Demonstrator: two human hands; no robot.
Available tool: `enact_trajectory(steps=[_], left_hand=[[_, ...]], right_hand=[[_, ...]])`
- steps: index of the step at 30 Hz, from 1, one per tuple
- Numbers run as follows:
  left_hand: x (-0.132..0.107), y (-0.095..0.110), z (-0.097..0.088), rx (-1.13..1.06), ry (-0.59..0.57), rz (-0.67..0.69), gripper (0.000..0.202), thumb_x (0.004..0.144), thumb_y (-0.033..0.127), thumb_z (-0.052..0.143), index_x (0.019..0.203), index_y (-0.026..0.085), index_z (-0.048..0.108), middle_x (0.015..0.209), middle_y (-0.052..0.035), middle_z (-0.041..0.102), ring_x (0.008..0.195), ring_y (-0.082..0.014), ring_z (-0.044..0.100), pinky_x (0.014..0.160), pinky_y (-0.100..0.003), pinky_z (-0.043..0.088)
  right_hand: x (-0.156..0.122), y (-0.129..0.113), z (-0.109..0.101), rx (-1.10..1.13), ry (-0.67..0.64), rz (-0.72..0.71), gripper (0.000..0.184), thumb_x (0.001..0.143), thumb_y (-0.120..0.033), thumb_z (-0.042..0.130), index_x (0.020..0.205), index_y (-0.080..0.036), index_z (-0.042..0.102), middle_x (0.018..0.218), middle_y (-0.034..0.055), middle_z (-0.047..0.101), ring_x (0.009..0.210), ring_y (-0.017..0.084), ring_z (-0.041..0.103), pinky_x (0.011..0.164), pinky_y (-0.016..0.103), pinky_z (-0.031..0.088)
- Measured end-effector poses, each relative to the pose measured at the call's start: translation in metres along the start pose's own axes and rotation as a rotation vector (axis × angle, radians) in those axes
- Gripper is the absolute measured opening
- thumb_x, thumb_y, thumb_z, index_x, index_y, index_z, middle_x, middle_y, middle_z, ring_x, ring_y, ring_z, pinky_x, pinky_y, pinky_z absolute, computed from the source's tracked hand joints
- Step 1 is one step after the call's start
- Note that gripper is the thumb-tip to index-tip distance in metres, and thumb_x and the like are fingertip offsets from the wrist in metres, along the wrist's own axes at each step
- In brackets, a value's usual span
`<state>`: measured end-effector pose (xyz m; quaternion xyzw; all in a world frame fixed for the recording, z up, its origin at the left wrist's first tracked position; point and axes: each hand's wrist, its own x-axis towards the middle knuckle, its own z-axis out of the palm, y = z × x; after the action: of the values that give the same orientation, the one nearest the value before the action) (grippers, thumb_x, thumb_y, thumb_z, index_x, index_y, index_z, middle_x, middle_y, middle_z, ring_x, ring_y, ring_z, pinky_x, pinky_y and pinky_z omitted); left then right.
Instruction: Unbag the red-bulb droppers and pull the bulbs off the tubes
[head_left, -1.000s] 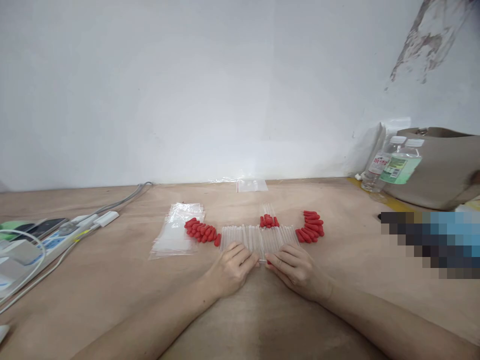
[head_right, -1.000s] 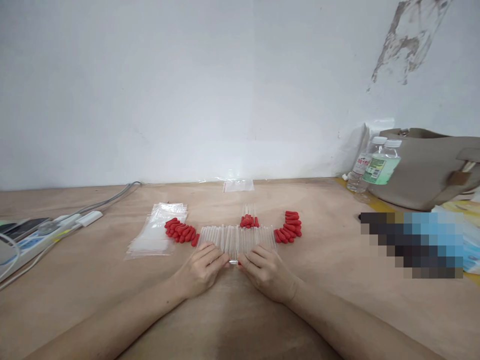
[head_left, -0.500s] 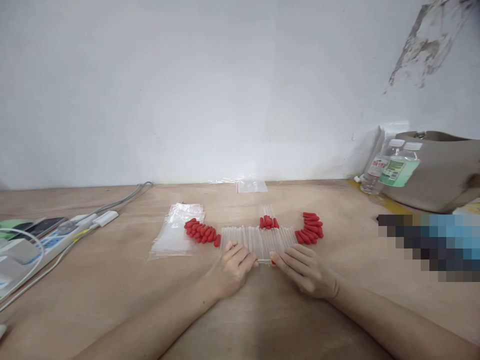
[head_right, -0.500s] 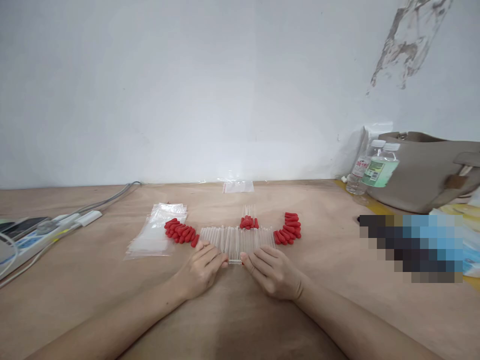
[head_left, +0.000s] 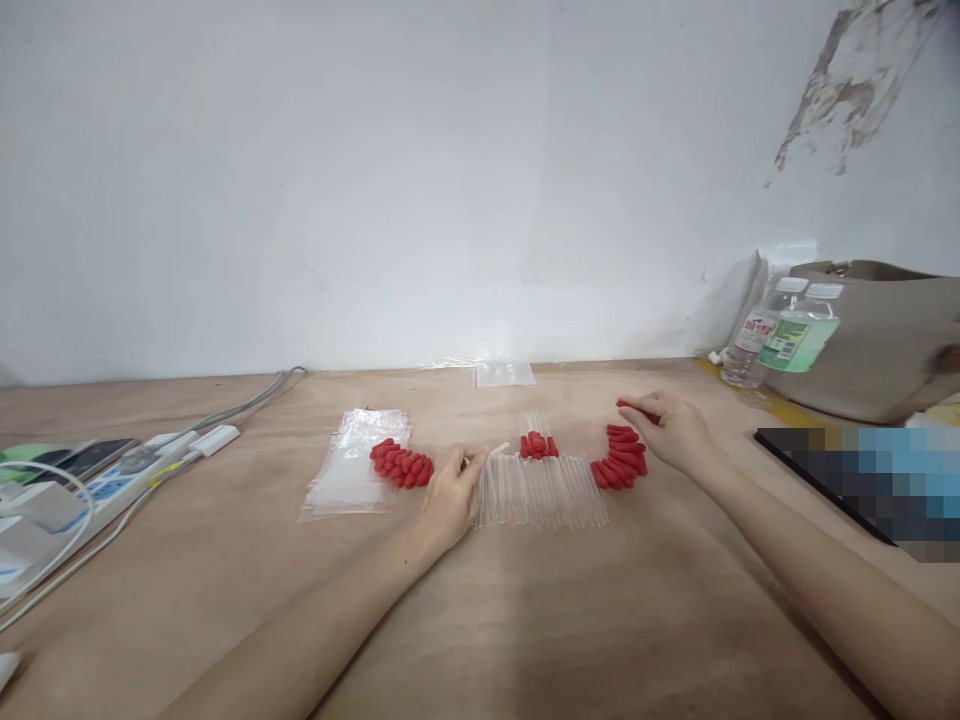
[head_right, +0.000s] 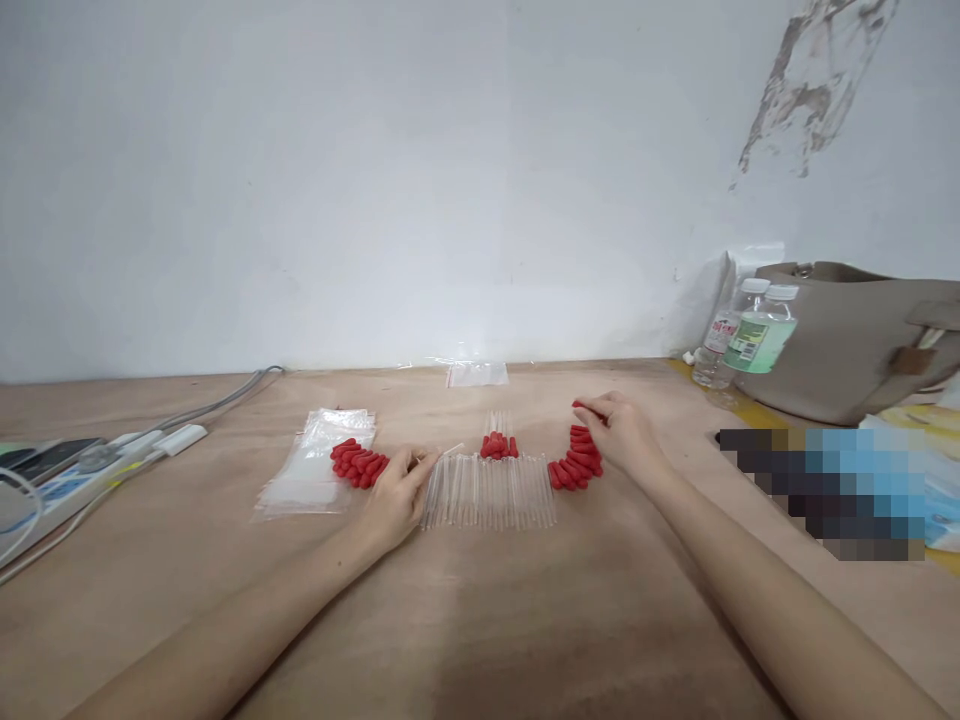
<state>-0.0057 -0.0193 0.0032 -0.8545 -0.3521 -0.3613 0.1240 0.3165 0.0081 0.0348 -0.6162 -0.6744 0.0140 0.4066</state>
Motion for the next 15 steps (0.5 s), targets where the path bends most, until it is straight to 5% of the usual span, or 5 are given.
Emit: enact_trajectory(steps=[4,15], left_hand=[[0.002,0.006,0.004,-0.063,-0.005,0.004,0.032,0.083,0.008,0.038,0.111,0.017,0.050,0.088,-0.0061,0.051,0.080,-0.0153,0.052,0.070,-0.028,0.048],[-0.001,0.019,-0.002,-0.202,-0.167,0.057,0.016,0.083,0.022,0.047,0.095,0.016,0.056,0.093,-0.0078,0.059,0.087,-0.0172,0.057,0.076,-0.030,0.049]], right_hand=[[0.018,0.024,-0.004,0.177,-0.166,0.291,0.029,0.072,-0.029,0.055,0.095,-0.014,0.064,0.087,0.0074,0.065,0.074,0.017,0.057,0.068,0.029,0.044],[0.023,0.031,0.008,0.333,-0.318,0.327,0.027,0.058,-0.040,0.067,0.068,-0.015,0.067,0.071,0.0052,0.067,0.065,0.015,0.058,0.059,0.024,0.045]])
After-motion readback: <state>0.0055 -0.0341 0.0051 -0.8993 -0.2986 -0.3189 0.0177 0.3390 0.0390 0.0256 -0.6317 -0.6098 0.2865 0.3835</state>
